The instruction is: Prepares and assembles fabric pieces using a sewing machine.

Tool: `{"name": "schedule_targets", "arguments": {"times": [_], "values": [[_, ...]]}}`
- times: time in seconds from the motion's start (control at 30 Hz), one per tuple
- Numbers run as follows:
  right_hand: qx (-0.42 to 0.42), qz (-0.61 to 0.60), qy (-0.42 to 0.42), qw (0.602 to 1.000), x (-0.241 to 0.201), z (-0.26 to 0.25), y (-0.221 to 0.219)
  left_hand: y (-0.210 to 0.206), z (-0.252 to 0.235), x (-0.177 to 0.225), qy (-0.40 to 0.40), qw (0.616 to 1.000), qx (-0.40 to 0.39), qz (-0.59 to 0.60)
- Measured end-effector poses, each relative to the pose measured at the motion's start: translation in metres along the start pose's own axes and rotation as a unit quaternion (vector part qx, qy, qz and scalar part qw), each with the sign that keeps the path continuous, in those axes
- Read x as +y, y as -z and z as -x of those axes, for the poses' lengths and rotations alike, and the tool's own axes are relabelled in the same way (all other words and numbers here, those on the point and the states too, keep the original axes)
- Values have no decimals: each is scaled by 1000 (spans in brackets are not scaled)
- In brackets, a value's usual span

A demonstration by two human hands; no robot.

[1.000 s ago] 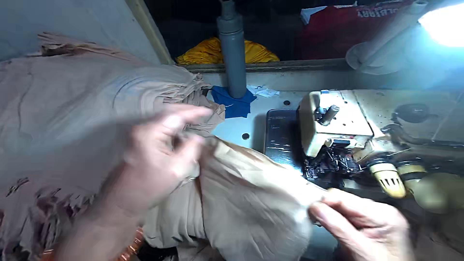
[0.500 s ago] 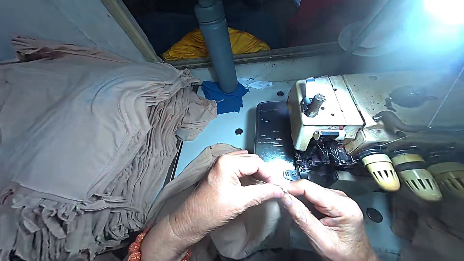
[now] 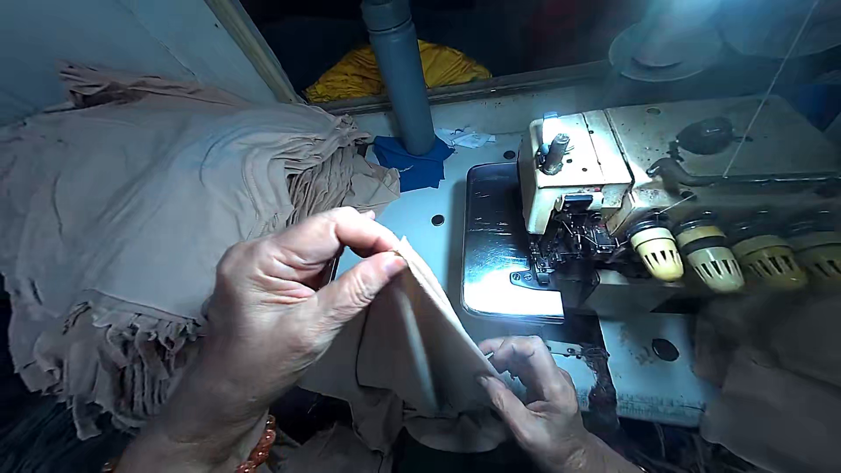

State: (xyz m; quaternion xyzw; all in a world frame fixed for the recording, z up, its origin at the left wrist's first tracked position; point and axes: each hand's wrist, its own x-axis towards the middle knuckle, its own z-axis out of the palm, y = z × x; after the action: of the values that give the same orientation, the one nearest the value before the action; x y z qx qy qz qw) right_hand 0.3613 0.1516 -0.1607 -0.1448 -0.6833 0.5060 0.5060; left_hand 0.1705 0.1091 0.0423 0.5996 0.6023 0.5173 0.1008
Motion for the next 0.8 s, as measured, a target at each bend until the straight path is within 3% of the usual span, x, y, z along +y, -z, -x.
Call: {"name": "schedule_targets", "arguments": {"times": [0.13,0.37,0.47,0.53,0.6,0.7,0.8], "values": [[-33,80,41,995,-1,2,2,24,6,-23,-50,998,-43,15],[-30,209,176,961,-22,4,6,23,8,-14,-106,986,25,-127],[-21,206,214,955,-29,1,7,31,8,-11,-134,984,23,-114],[-54,161,189,967,-34,-5,10,43,9,-10,-167,984,-4,-59],[-140,23,103,985,-42,-16,15,57,10,-9,-188,982,-23,0],[-278,-193,-38,940,-46,-33,25,68,11,-9,-189,981,-21,22],[-270,-137,-29,953,-42,-35,25,68,8,-17,-164,986,-6,35]]}}
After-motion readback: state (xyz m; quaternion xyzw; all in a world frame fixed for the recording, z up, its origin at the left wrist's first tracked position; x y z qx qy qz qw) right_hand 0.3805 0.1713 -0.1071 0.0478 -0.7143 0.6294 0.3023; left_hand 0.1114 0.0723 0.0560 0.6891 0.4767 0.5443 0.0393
